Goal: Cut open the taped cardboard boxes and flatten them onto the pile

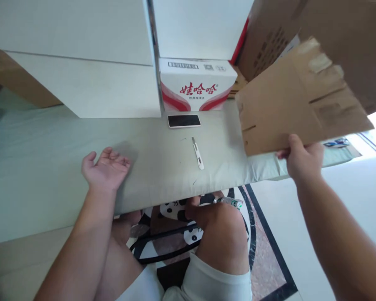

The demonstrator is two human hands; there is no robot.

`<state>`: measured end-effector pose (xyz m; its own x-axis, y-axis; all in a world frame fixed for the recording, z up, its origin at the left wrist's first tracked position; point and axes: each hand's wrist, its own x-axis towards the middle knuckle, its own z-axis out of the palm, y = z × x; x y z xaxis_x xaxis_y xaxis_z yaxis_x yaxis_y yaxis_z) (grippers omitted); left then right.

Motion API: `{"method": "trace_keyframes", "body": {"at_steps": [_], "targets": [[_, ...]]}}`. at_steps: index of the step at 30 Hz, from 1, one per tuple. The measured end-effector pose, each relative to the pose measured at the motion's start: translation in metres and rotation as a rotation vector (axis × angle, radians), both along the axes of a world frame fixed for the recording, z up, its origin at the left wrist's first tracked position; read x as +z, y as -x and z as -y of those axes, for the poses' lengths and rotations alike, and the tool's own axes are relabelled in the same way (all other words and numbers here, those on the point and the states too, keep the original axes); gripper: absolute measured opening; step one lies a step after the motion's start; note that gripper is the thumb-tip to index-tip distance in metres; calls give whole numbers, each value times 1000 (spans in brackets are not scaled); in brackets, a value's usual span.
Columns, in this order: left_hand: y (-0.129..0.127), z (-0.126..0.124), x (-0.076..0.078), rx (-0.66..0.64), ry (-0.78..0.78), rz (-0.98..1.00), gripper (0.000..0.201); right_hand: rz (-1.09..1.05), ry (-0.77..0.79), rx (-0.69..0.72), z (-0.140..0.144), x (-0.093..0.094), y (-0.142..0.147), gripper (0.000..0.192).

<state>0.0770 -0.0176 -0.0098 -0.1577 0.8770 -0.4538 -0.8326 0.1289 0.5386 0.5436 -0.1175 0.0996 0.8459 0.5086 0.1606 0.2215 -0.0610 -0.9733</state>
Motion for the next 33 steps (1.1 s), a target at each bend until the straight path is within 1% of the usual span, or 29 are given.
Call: {"method": "trace_keyframes", "body": {"at_steps": [2,4,5,7,8,9,12,14,18,20,22,24,26,27,29,30,31,33], "targets": [[6,-1,2,4,-33,-5,32,-63,14,33,-55,16,-6,16],[13,-1,4,22,-76,-2,33,-159,93,103,-98,20,3,16],[16,0,5,32,-91,4,33,-202,142,148,-112,18,14,15],[23,2,8,44,-109,23,33,-257,238,260,-125,5,47,10],[26,3,9,44,-118,36,32,-269,286,339,-125,-4,68,4],[30,5,11,37,-128,50,31,-272,338,431,-124,-14,90,7],[45,10,18,-2,-169,84,33,-203,458,713,-122,-38,161,24],[58,15,21,-10,-178,101,37,-97,476,879,-131,-48,208,24],[92,31,23,46,-177,135,43,219,434,1175,-168,-52,308,19],[108,42,22,22,-218,119,45,375,396,1286,-189,-51,364,16],[122,51,19,-19,-285,66,46,545,333,1380,-208,-48,423,18],[133,56,16,-51,-326,2,43,733,215,1445,-222,-44,483,25],[143,58,13,-68,-328,-22,36,906,50,1465,-235,-37,538,36],[147,57,12,-67,-323,-19,33,979,-19,1459,-242,-32,563,42],[153,55,10,-62,-311,-1,30,1080,-93,1420,-257,-21,601,51],[155,54,9,-61,-308,9,30,1110,-88,1393,-267,-15,615,55],[156,53,8,-66,-305,18,29,1133,-45,1361,-277,-10,624,59],[158,53,8,-86,-299,27,29,1127,128,1305,-296,-5,634,71]]}}
